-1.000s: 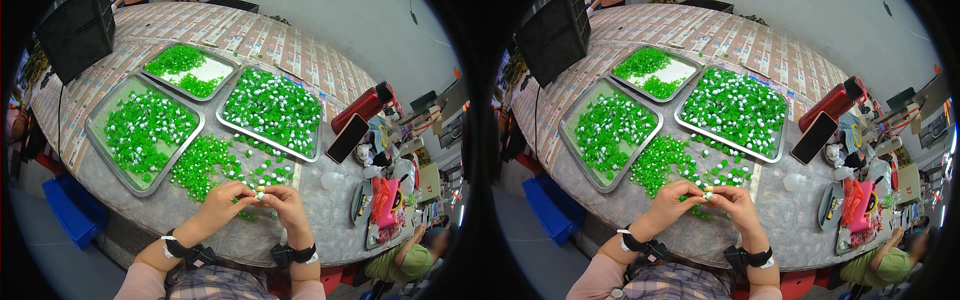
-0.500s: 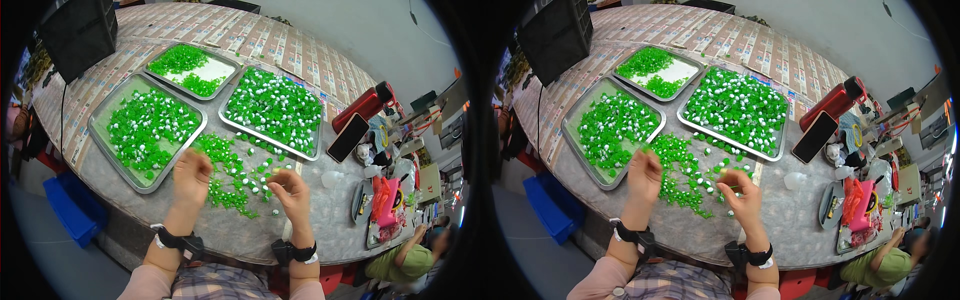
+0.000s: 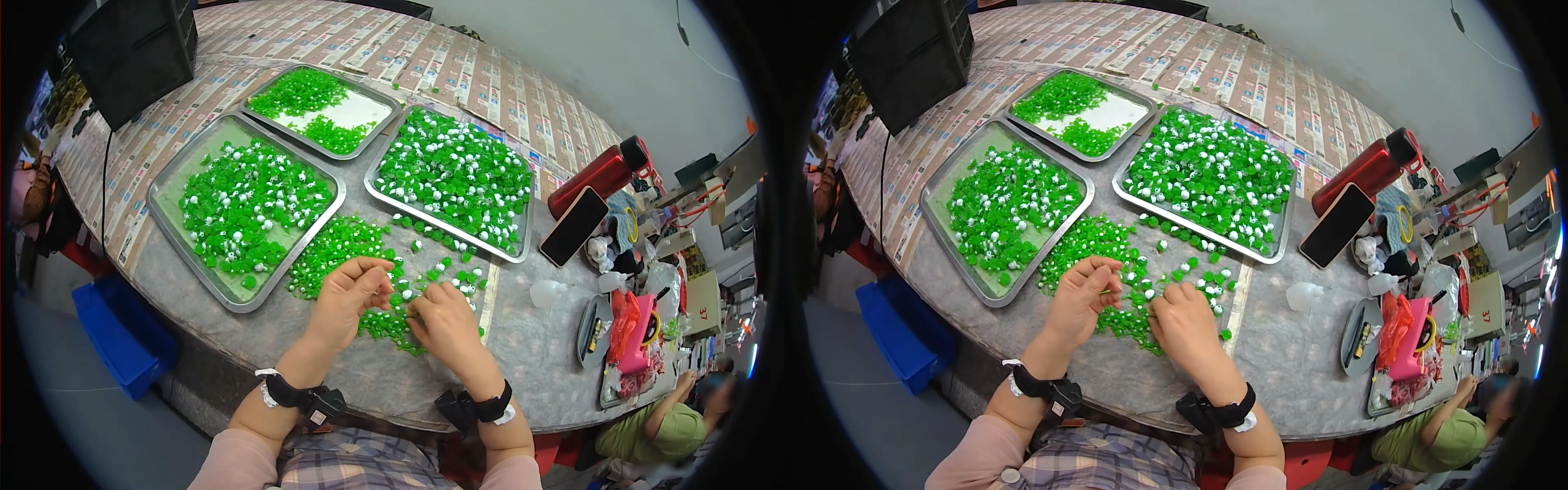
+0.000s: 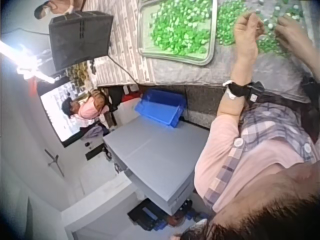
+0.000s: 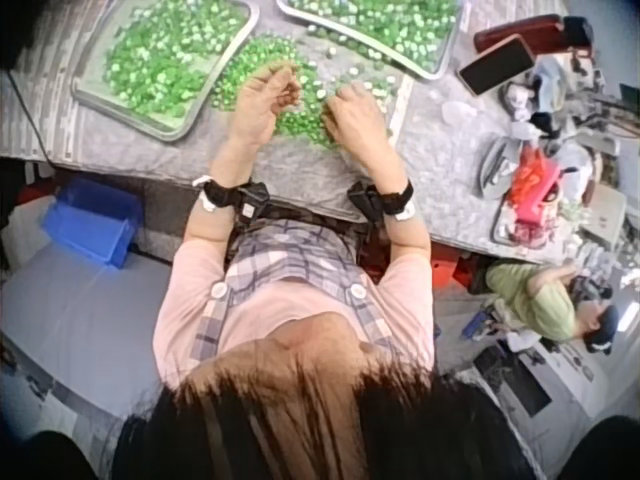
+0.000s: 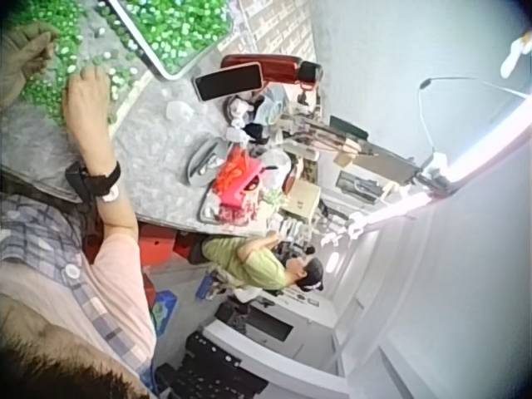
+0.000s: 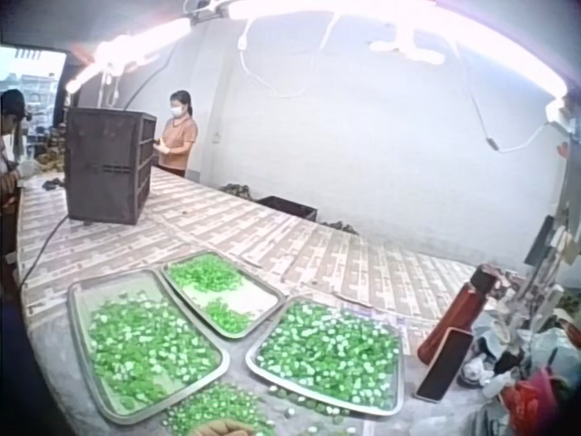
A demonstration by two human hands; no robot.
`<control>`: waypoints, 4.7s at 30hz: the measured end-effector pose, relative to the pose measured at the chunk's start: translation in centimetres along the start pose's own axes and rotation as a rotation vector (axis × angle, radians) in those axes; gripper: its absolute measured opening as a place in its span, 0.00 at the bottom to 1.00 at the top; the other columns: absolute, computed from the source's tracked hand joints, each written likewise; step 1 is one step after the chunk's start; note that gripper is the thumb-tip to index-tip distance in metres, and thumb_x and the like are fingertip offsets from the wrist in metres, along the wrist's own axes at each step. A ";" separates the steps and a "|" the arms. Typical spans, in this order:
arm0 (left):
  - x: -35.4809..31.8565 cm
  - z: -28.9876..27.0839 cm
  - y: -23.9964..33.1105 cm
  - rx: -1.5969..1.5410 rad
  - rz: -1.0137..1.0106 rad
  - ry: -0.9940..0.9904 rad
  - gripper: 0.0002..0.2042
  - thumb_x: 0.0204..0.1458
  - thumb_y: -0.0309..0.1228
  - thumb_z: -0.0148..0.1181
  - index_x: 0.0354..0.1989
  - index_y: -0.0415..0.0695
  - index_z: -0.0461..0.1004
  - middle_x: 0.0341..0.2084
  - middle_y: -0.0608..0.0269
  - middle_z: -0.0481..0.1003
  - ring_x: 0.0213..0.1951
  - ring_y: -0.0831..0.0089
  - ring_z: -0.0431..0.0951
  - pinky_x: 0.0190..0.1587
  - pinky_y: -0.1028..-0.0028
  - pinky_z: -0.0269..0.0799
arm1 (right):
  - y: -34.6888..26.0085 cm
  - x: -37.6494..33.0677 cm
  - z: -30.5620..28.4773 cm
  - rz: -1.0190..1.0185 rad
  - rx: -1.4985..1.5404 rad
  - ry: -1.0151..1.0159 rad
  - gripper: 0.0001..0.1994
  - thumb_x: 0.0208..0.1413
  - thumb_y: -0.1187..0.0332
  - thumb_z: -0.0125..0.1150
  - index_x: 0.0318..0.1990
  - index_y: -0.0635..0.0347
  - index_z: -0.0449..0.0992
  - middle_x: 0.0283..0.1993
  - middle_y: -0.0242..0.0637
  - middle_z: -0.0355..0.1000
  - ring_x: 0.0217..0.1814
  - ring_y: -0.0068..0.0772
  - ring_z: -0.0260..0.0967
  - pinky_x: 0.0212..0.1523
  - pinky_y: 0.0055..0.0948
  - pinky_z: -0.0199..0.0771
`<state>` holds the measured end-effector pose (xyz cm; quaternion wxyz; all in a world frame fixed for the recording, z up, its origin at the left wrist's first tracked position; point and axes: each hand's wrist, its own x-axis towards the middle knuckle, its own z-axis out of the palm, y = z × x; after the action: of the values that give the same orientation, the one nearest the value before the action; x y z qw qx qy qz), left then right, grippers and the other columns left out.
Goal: The person sits at a table and repeatedly picks up small green plastic pieces. They apply a small amount of liquid from a white squeeze bottle onto the pieces and then attach small white components to them. The person places the assembled units onto metal trays on the table.
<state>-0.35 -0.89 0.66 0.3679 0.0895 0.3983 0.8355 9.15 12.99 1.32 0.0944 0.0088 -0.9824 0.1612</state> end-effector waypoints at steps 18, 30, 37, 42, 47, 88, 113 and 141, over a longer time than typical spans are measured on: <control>-0.5 1.5 -1.9 0.280 -0.207 -0.186 0.11 0.49 0.27 0.48 0.39 0.36 0.69 0.27 0.61 0.73 0.28 0.78 0.73 0.32 0.80 0.70 | -0.8 -1.4 -4.6 0.070 0.071 0.380 0.06 0.36 0.72 0.58 0.26 0.58 0.70 0.23 0.33 0.62 0.27 0.32 0.60 0.29 0.28 0.59; -0.8 1.2 -2.9 0.473 -0.196 -0.300 0.11 0.47 0.28 0.51 0.38 0.36 0.70 0.27 0.62 0.73 0.28 0.80 0.72 0.32 0.81 0.68 | -1.2 -1.4 -3.6 0.102 0.319 0.258 0.06 0.39 0.73 0.57 0.26 0.61 0.69 0.22 0.37 0.64 0.26 0.37 0.63 0.26 0.29 0.63; -0.7 2.0 -1.1 -0.037 -0.427 -0.236 0.11 0.47 0.27 0.51 0.38 0.35 0.68 0.30 0.60 0.72 0.30 0.76 0.73 0.34 0.77 0.71 | -1.5 -1.5 -4.2 0.073 0.354 0.273 0.06 0.39 0.74 0.56 0.26 0.61 0.66 0.24 0.38 0.63 0.26 0.38 0.62 0.25 0.30 0.62; -0.3 0.9 -1.7 -0.128 -0.511 -0.264 0.09 0.44 0.26 0.54 0.35 0.37 0.69 0.30 0.61 0.71 0.30 0.77 0.73 0.35 0.78 0.71 | -1.3 -1.6 -4.6 -0.013 0.305 0.273 0.07 0.38 0.75 0.57 0.28 0.61 0.67 0.24 0.38 0.63 0.26 0.38 0.62 0.26 0.28 0.62; -0.1 0.4 -1.8 -0.174 -0.505 -0.214 0.10 0.44 0.24 0.54 0.36 0.38 0.69 0.30 0.62 0.71 0.31 0.77 0.73 0.35 0.79 0.72 | 3.8 -5.4 -6.3 0.422 0.351 0.948 0.08 0.42 0.76 0.55 0.33 0.61 0.67 0.30 0.32 0.64 0.30 0.25 0.61 0.32 0.23 0.61; -0.5 1.3 -1.8 0.009 -0.458 -0.202 0.06 0.45 0.25 0.53 0.32 0.40 0.69 0.25 0.60 0.72 0.26 0.77 0.73 0.32 0.77 0.71 | -1.9 -2.5 -4.5 0.174 0.735 1.144 0.28 0.29 0.50 0.67 0.30 0.60 0.60 0.22 0.29 0.53 0.23 0.24 0.52 0.23 0.24 0.53; -0.5 1.1 -1.8 0.017 -0.489 -0.216 0.06 0.45 0.29 0.54 0.28 0.40 0.69 0.23 0.61 0.72 0.24 0.77 0.72 0.30 0.77 0.70 | -1.8 -2.7 -3.9 0.181 0.580 1.044 0.26 0.31 0.52 0.66 0.30 0.62 0.62 0.25 0.31 0.55 0.23 0.27 0.55 0.24 0.28 0.55; -0.9 1.3 -2.1 0.343 -0.027 -0.167 0.05 0.42 0.19 0.54 0.30 0.37 0.70 0.28 0.61 0.71 0.30 0.77 0.72 0.34 0.80 0.69 | -1.1 -3.0 -4.9 0.302 0.594 1.207 0.25 0.37 0.52 0.61 0.35 0.63 0.61 0.27 0.32 0.56 0.27 0.25 0.58 0.31 0.22 0.61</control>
<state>2.02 0.20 0.09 0.3903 0.2146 0.5041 0.7400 13.05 13.44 5.64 0.5950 -0.1941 -0.6626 0.4115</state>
